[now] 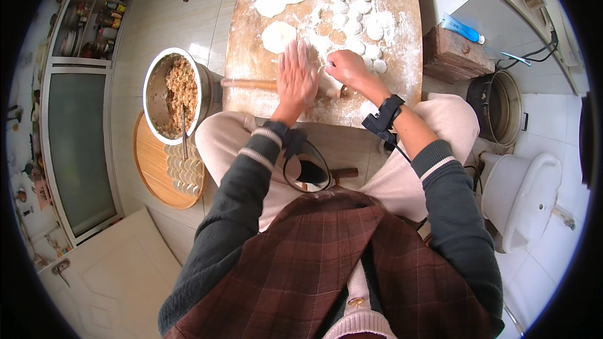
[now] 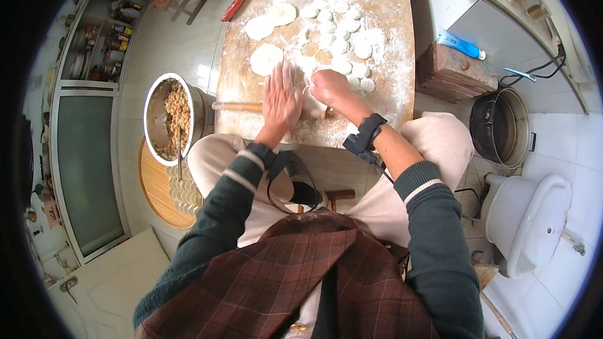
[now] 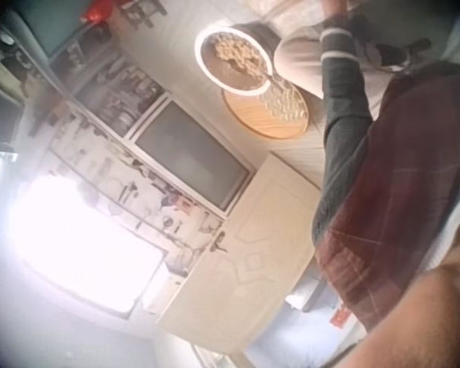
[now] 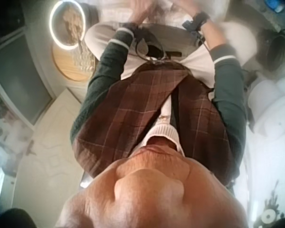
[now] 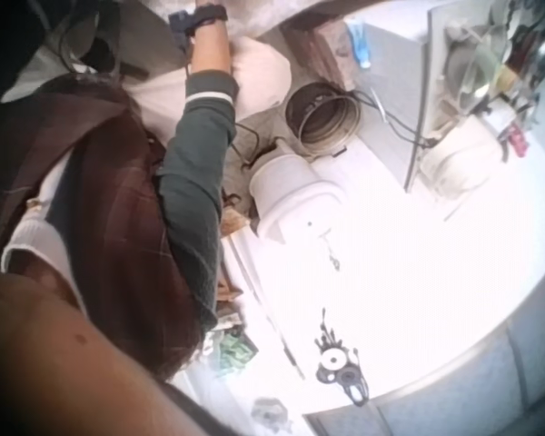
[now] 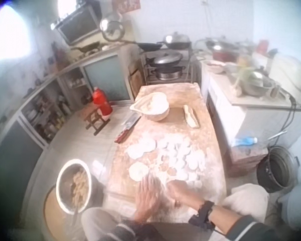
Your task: The person rolls small dough balls into flat circular discs using a rolling pin on a floured wooden table. The person repeatedly picks up a dough ball, flattens it with the rolling pin, and places the finished disc on the table.
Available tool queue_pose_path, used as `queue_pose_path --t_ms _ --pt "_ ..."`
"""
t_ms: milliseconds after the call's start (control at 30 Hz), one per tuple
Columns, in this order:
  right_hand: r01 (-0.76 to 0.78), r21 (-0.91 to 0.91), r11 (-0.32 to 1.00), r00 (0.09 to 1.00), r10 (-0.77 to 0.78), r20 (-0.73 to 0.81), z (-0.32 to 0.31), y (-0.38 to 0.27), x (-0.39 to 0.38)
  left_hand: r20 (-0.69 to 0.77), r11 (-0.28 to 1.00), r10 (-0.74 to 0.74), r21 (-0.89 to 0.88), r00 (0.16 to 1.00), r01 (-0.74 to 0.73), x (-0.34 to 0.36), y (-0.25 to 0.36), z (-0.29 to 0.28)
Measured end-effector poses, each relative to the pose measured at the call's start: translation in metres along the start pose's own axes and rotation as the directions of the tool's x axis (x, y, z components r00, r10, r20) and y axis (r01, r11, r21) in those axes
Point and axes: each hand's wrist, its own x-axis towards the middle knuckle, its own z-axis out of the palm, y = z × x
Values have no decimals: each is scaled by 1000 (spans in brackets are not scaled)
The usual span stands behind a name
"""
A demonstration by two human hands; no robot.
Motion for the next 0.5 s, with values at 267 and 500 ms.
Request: queue_pose_path --t_ms 267,500 --pt "80 -109 991 996 -75 49 0 -2 -3 -162 988 147 72 976 -137 21 -18 28" --pt "62 16 998 994 -60 -91 -1 -1 -3 -132 997 67 -30 989 -71 10 -15 27"
